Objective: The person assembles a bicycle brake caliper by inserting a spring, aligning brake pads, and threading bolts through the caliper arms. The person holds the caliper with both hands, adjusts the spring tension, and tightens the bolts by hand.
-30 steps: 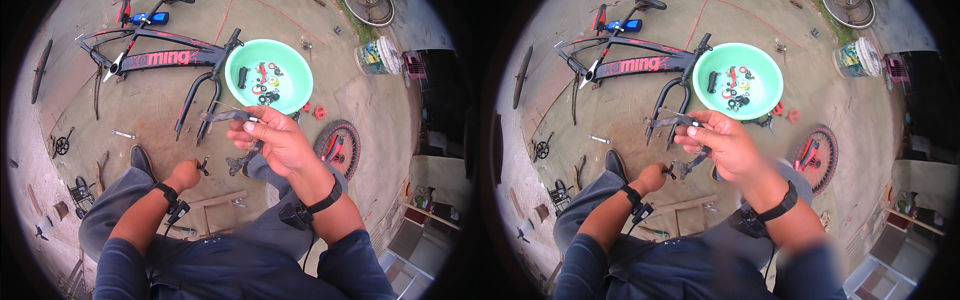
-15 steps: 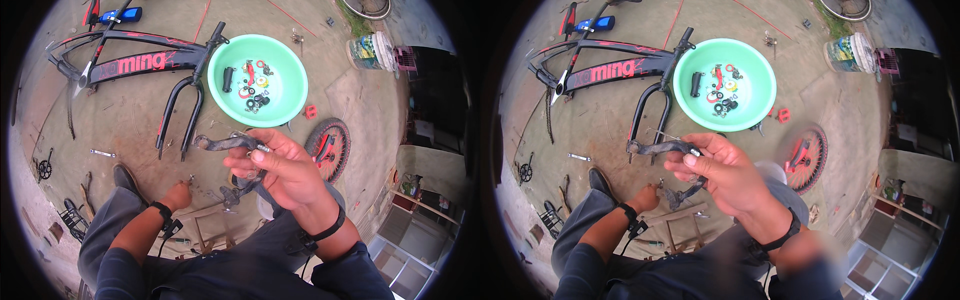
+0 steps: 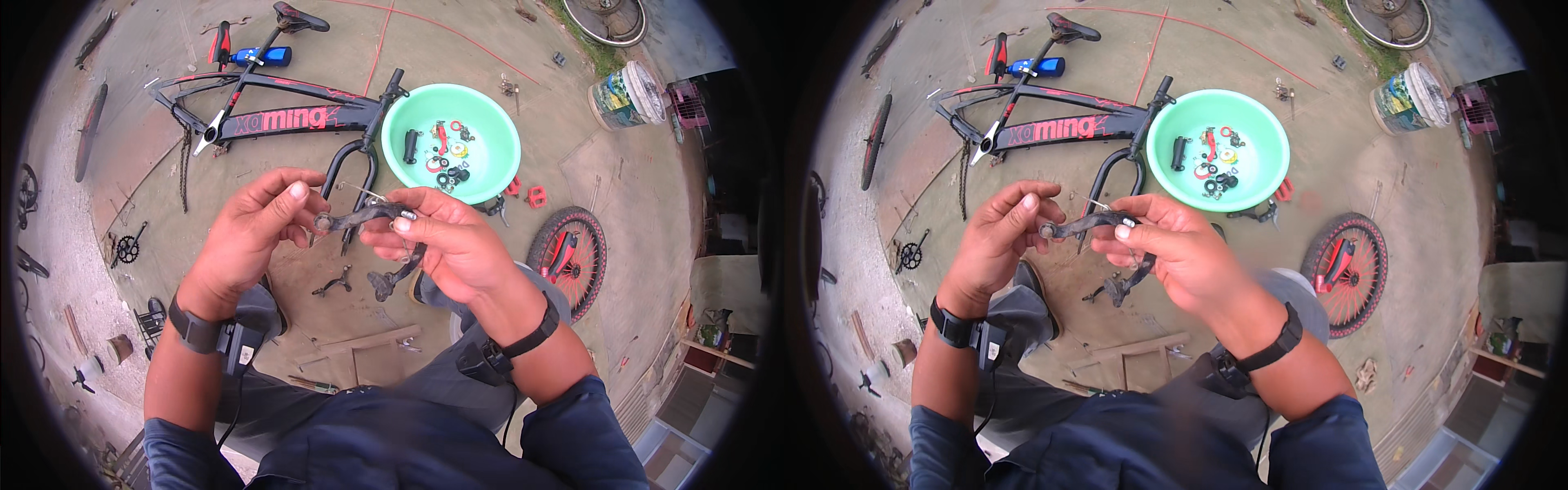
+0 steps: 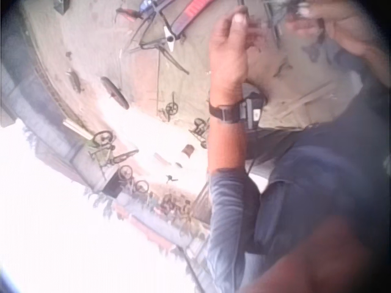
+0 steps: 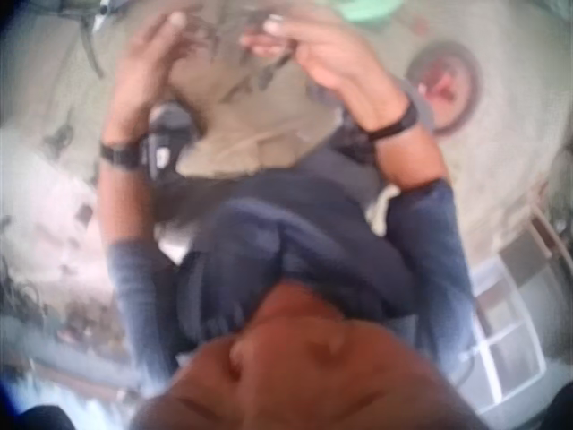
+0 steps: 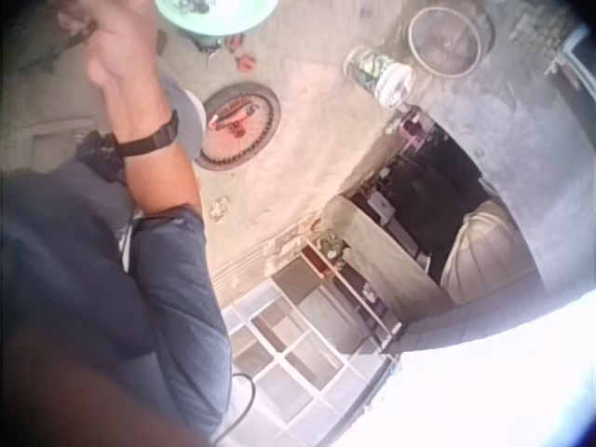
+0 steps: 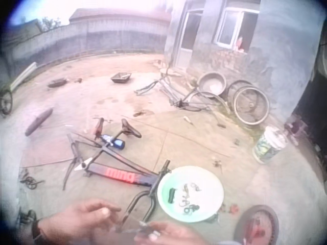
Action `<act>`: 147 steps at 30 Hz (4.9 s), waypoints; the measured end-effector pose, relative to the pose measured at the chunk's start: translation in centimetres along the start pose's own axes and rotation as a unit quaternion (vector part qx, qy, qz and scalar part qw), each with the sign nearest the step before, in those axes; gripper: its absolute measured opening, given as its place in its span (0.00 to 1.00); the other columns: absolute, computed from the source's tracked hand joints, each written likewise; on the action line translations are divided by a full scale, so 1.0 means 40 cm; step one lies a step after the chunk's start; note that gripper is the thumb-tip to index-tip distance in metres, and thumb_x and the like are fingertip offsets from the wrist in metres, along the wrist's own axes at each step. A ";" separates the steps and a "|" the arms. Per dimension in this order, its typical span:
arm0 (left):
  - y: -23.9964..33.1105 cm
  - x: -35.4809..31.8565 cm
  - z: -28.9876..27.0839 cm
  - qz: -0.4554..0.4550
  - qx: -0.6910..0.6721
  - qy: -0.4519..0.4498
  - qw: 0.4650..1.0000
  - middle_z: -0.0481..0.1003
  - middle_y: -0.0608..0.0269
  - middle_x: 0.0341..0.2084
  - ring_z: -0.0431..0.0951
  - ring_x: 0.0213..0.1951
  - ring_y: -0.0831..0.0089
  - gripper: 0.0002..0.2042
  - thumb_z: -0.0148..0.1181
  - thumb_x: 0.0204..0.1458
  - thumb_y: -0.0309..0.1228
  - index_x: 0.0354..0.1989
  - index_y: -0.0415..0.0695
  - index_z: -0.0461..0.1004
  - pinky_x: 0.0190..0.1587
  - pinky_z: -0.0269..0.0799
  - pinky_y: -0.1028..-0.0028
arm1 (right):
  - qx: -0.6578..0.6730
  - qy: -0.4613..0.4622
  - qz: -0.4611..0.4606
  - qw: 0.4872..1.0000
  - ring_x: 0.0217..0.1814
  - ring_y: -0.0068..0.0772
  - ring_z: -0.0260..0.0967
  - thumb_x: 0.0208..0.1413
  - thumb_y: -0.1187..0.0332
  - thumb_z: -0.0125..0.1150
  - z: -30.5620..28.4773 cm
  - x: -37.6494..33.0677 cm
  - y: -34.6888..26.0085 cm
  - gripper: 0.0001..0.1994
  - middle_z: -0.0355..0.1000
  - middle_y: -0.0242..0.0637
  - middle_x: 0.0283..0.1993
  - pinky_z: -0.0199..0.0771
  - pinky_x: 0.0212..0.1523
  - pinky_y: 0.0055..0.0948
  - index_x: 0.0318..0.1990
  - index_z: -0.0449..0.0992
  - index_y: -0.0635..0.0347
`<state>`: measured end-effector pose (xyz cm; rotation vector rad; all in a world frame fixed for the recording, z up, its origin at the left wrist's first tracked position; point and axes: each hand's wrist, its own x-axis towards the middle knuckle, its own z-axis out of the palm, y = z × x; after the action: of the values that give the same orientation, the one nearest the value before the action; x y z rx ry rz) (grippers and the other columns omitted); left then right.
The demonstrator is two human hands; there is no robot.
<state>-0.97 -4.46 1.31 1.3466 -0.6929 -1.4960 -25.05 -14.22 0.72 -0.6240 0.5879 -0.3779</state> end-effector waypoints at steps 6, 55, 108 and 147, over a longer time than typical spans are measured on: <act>0.015 -0.093 0.016 -0.028 0.035 0.009 0.999 0.79 0.62 0.36 0.78 0.35 0.79 0.15 0.56 0.62 0.35 0.53 0.39 0.75 0.36 0.71 0.79 | -0.091 -0.064 0.062 0.992 0.53 0.36 0.77 0.62 0.71 0.59 0.038 -0.007 0.048 0.16 0.77 0.44 0.50 0.74 0.50 0.31 0.55 0.69 0.65; -0.040 -0.091 -0.029 0.096 0.249 0.023 0.964 0.74 0.67 0.19 0.70 0.23 0.82 0.05 0.62 0.54 0.23 0.29 0.37 0.74 0.25 0.67 0.76 | -0.182 -0.061 0.115 0.975 0.54 0.35 0.76 0.63 0.72 0.50 0.034 0.058 0.059 0.16 0.74 0.39 0.48 0.73 0.53 0.31 0.56 0.70 0.68; -0.073 -0.096 -0.008 0.060 0.067 -0.003 0.996 0.76 0.66 0.28 0.75 0.28 0.82 0.06 0.53 0.65 0.28 0.42 0.39 0.71 0.32 0.72 0.80 | -0.101 -0.126 0.119 0.980 0.63 0.34 0.69 0.62 0.72 0.50 0.048 0.048 0.042 0.23 0.67 0.46 0.61 0.74 0.53 0.31 0.64 0.60 0.68; -0.098 -0.097 0.011 0.014 -0.014 0.049 0.999 0.75 0.69 0.25 0.70 0.21 0.86 0.08 0.56 0.64 0.35 0.44 0.44 0.72 0.21 0.62 0.85 | -0.076 -0.107 0.092 0.987 0.51 0.40 0.78 0.68 0.67 0.51 0.038 0.052 0.079 0.14 0.74 0.45 0.53 0.82 0.40 0.28 0.57 0.66 0.62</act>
<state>-2.82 0.44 -0.49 1.3733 -0.6244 -1.4023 -22.03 -12.21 -1.11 -0.7396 0.4669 -0.0907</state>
